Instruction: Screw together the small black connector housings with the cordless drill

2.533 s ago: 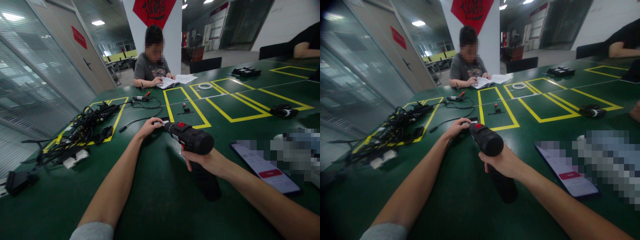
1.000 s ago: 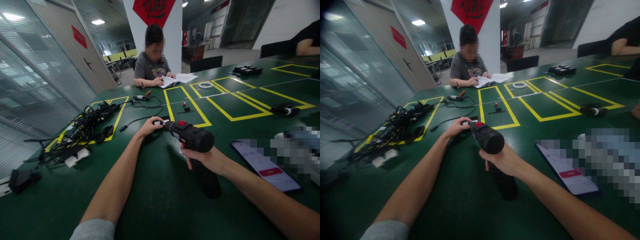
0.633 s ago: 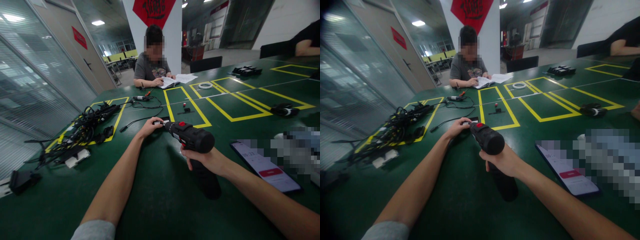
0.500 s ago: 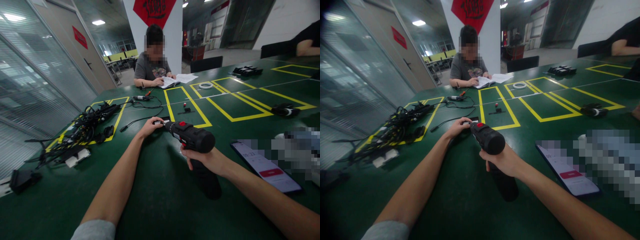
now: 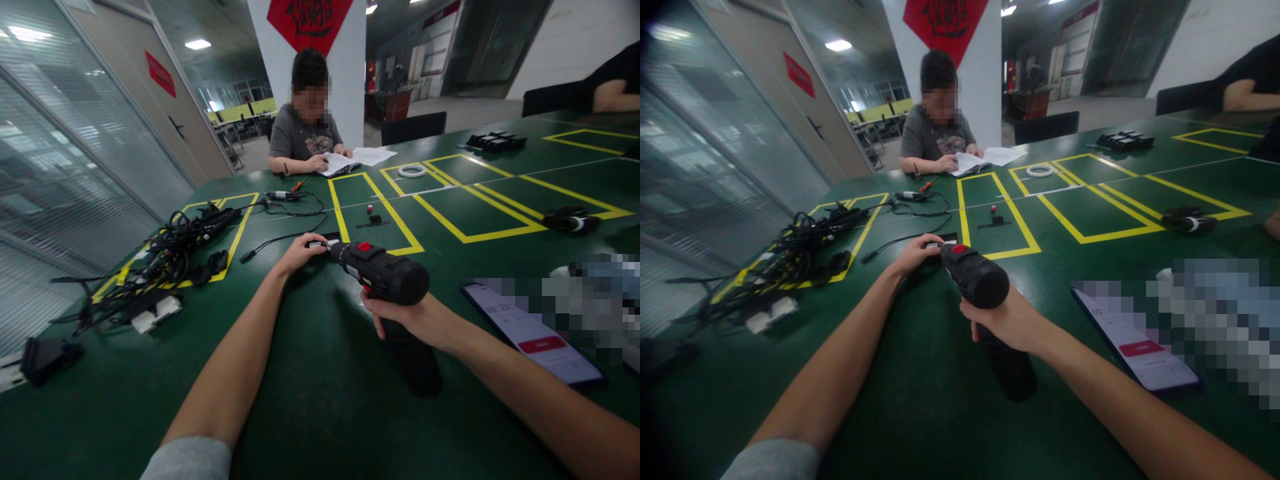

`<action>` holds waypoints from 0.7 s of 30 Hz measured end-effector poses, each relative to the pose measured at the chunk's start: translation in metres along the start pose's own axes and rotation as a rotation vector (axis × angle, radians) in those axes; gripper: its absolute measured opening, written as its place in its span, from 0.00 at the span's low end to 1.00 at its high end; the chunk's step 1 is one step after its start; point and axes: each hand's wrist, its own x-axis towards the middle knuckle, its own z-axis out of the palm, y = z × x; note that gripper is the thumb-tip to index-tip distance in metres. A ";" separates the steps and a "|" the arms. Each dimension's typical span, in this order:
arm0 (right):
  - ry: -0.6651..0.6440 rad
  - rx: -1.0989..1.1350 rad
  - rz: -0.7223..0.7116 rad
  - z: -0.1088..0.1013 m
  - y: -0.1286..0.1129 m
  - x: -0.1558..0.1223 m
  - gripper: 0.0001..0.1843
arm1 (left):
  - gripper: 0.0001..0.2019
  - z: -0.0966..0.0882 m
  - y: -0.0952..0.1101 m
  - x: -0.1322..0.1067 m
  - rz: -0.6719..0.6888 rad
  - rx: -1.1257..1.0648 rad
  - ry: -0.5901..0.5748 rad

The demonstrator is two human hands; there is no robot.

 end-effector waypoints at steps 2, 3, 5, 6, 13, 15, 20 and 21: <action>-0.007 0.010 -0.006 0.000 -0.001 0.000 0.06 | 0.17 0.000 0.001 0.000 -0.004 0.000 0.003; -0.009 0.014 -0.010 0.000 -0.001 0.000 0.06 | 0.16 0.000 0.001 -0.001 -0.006 0.004 0.006; -0.007 0.016 -0.016 0.000 -0.001 0.000 0.06 | 0.16 0.000 0.002 -0.001 -0.011 0.014 0.010; -0.003 0.014 -0.017 0.000 -0.002 0.000 0.06 | 0.16 0.000 0.003 -0.001 -0.013 0.016 0.010; 0.003 -0.016 0.005 -0.001 -0.001 -0.001 0.06 | 0.16 0.001 0.003 -0.001 0.012 0.011 0.008; 0.006 -0.025 0.005 -0.001 -0.001 -0.001 0.06 | 0.16 0.001 0.001 -0.001 0.013 0.005 0.008; 0.005 -0.006 0.013 0.000 -0.003 0.000 0.05 | 0.16 0.001 0.000 0.000 0.000 0.003 0.002; 0.003 0.001 0.012 0.000 -0.003 0.000 0.05 | 0.16 0.001 0.000 0.000 0.001 0.006 0.005</action>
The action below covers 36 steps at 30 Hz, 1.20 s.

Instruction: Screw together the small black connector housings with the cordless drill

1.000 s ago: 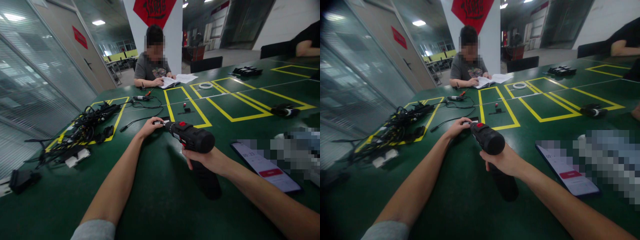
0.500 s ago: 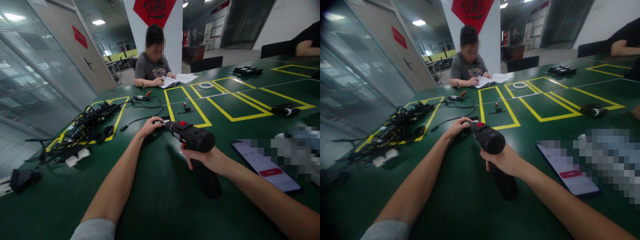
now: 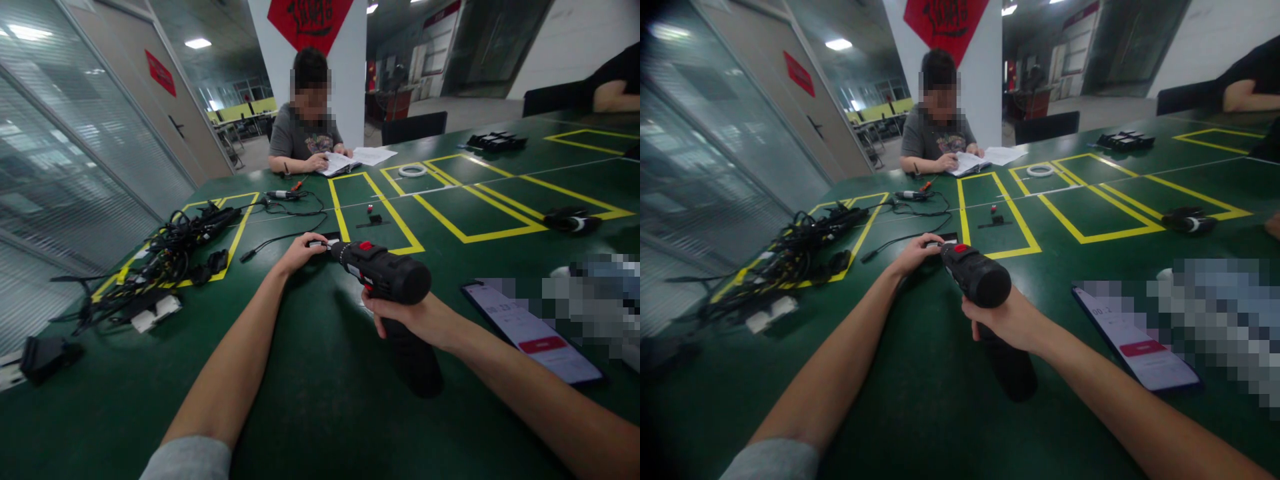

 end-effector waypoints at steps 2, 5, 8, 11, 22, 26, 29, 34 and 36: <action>-0.002 0.015 -0.005 0.001 0.000 0.000 0.06 | 0.16 0.000 0.000 0.000 0.003 0.001 0.005; 0.006 0.029 -0.004 0.001 -0.002 0.000 0.06 | 0.16 0.000 0.001 0.000 0.007 -0.006 0.007; 0.006 0.009 0.002 0.000 -0.002 -0.002 0.05 | 0.15 0.000 0.000 0.000 0.010 -0.010 0.002; 0.001 -0.007 -0.002 -0.001 -0.001 -0.002 0.05 | 0.15 0.000 0.000 -0.001 0.007 -0.010 0.002; 0.015 0.009 0.005 0.001 0.000 0.000 0.06 | 0.16 0.000 0.002 -0.001 0.011 -0.006 0.006; 0.012 -0.010 0.008 0.000 0.001 0.001 0.07 | 0.16 0.000 0.001 0.000 0.007 -0.007 0.007; 0.003 -0.008 0.000 0.000 0.001 0.001 0.06 | 0.15 0.000 0.000 0.000 0.009 -0.007 0.004; -0.001 -0.028 -0.011 0.000 0.002 0.001 0.06 | 0.15 0.000 -0.002 0.001 0.013 -0.018 0.007; 0.003 -0.019 -0.003 0.000 0.002 0.001 0.07 | 0.15 0.000 -0.003 0.001 0.016 -0.023 0.005</action>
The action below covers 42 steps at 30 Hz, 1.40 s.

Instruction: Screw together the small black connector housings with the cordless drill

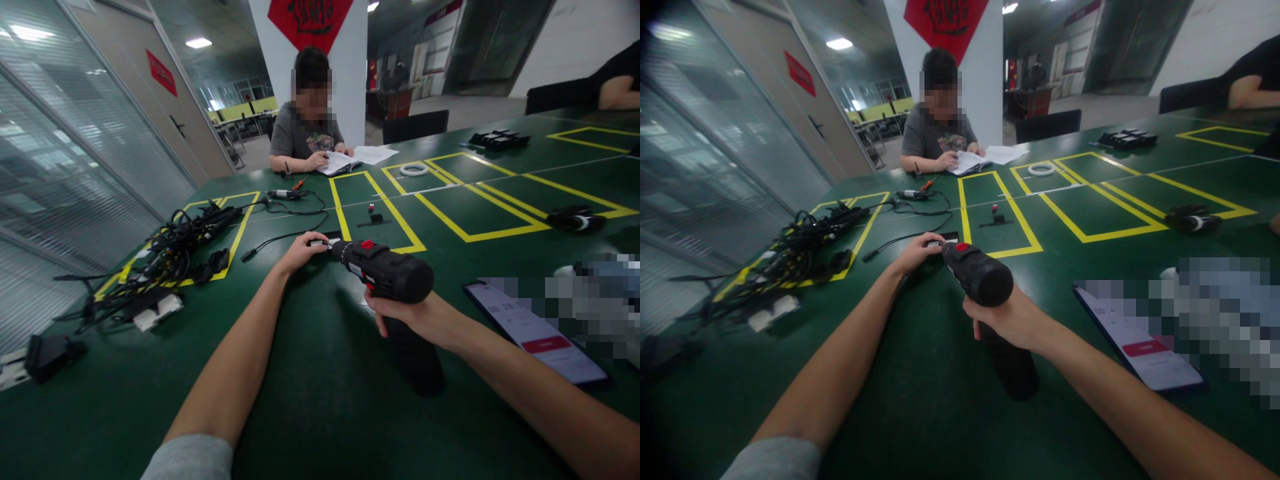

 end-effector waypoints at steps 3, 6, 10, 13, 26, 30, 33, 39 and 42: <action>0.001 0.014 -0.001 0.000 0.000 0.000 0.07 | 0.15 0.000 0.000 0.000 0.002 0.003 -0.007; 0.001 0.004 -0.012 -0.001 0.000 -0.001 0.07 | 0.15 0.000 0.001 0.000 -0.003 0.006 -0.009; 0.005 0.014 0.004 0.000 -0.001 -0.003 0.06 | 0.15 0.001 0.004 -0.001 -0.007 0.002 0.002; 0.010 0.018 0.009 0.000 -0.002 -0.003 0.06 | 0.15 0.001 0.007 -0.002 -0.006 0.004 0.008; 0.004 0.027 -0.007 -0.001 0.002 -0.001 0.06 | 0.13 0.002 0.011 -0.004 -0.001 0.023 0.015; -0.005 0.032 -0.007 -0.001 0.000 -0.001 0.06 | 0.15 0.002 0.011 -0.004 -0.006 0.020 0.010; -0.004 0.028 -0.013 0.000 -0.001 -0.002 0.05 | 0.16 0.002 0.009 -0.003 -0.003 0.022 0.009; 0.005 0.023 -0.003 -0.001 0.000 -0.002 0.05 | 0.16 0.001 0.009 -0.003 -0.010 0.028 0.007; 0.002 0.021 0.004 -0.001 0.001 -0.002 0.05 | 0.15 0.001 0.011 -0.003 -0.011 0.030 0.008</action>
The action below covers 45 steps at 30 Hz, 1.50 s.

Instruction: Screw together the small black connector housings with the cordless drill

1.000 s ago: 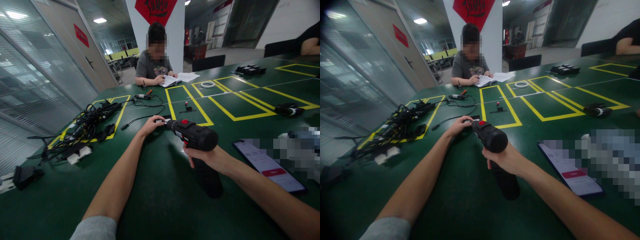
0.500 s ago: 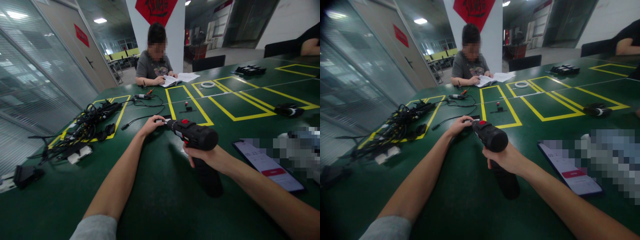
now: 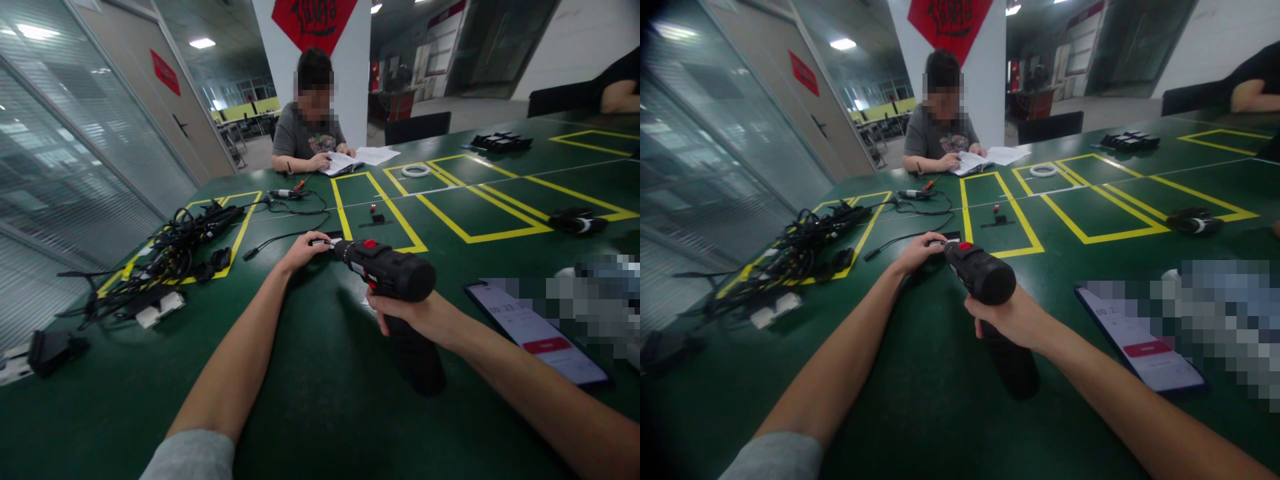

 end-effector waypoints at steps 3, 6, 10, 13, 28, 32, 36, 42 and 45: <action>-0.005 -0.009 0.003 0.000 0.001 0.001 0.06 | 0.15 0.000 0.001 0.000 0.000 -0.005 0.001; -0.001 -0.021 0.006 0.001 0.001 0.001 0.06 | 0.15 0.000 0.000 0.001 0.001 0.002 0.001; 0.006 0.003 0.001 0.002 0.000 0.001 0.06 | 0.15 0.000 -0.001 0.001 0.003 0.017 0.000; 0.006 0.002 -0.010 0.002 0.000 0.001 0.06 | 0.15 -0.001 -0.001 0.001 -0.001 0.031 0.001; 0.002 -0.008 -0.004 -0.001 0.001 0.001 0.06 | 0.15 -0.001 -0.003 0.002 -0.005 0.023 -0.004; 0.004 -0.033 0.005 -0.001 0.001 0.000 0.07 | 0.15 -0.001 -0.002 0.001 -0.009 0.020 0.002; 0.016 -0.026 0.019 0.001 -0.002 0.000 0.06 | 0.15 0.000 -0.002 0.001 -0.013 0.009 0.007; 0.009 -0.002 -0.003 0.001 -0.002 0.001 0.05 | 0.15 -0.001 -0.004 0.002 -0.015 0.022 -0.004; 0.011 0.000 0.002 0.001 -0.002 0.001 0.05 | 0.15 -0.001 -0.005 0.003 -0.011 0.019 -0.007</action>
